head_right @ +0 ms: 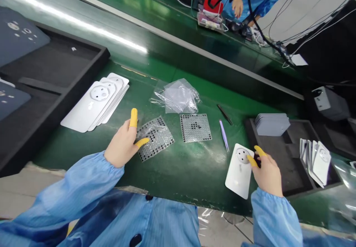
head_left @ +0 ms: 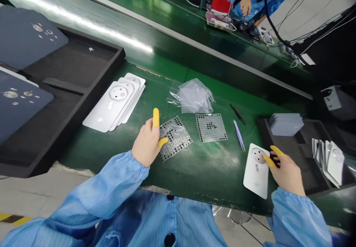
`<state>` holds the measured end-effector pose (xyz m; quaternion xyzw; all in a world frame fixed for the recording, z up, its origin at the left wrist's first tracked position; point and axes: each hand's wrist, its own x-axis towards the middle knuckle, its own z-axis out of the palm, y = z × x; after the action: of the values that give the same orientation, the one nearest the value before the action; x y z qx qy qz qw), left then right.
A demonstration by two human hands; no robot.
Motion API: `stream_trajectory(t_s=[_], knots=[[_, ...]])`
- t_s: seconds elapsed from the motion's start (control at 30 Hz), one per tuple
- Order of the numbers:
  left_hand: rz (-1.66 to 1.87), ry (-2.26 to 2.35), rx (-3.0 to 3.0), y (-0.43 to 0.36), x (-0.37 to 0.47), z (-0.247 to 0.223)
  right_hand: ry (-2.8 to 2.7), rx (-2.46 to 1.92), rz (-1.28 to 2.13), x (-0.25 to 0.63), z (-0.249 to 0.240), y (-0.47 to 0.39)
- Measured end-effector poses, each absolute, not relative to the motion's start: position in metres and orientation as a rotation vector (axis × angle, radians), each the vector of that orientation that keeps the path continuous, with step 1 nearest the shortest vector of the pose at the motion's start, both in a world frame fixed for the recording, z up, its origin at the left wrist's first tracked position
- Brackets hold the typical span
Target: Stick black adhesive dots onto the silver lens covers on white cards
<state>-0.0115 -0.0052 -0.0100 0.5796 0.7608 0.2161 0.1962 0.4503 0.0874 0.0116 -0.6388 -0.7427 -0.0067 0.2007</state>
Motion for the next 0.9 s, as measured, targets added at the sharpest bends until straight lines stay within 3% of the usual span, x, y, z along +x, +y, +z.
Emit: stream_trajectory(t_s=[0.17, 0.27, 0.37, 0.5, 0.57, 0.67, 0.83, 0.9], knots=[[0.684, 1.938, 1.307, -0.012, -0.031, -0.005, -2.147, -1.592, 0.006, 0.339, 0.014, 0.066], [0.762, 1.781, 1.268, -0.016, -0.031, 0.000, -2.231, -1.117, 0.505, 0.246, 0.016, 0.044], [0.794, 1.557, 1.216, -0.020, -0.026, 0.007, -2.074, -1.085, 0.897, 0.187, 0.009, 0.034], [0.981, 1.285, 0.760, -0.023, -0.015, 0.016, -1.609, -1.060, 1.594, 0.173, -0.007, 0.033], [1.062, 1.233, 0.451, -0.024, -0.010, 0.017, -1.449, -1.066, 1.703, 0.176, -0.011, 0.031], [1.087, 1.262, 0.287, -0.025, 0.000, 0.014, -1.514, -1.094, 1.503, 0.178, -0.009, 0.027], [1.267, 1.337, 0.384, -0.029, 0.016, 0.008, -2.013, -0.929, 0.616, 0.178, -0.002, 0.023], [1.280, 1.338, 0.436, -0.031, 0.020, 0.008, -2.147, -0.789, 0.537, 0.180, -0.003, 0.022]])
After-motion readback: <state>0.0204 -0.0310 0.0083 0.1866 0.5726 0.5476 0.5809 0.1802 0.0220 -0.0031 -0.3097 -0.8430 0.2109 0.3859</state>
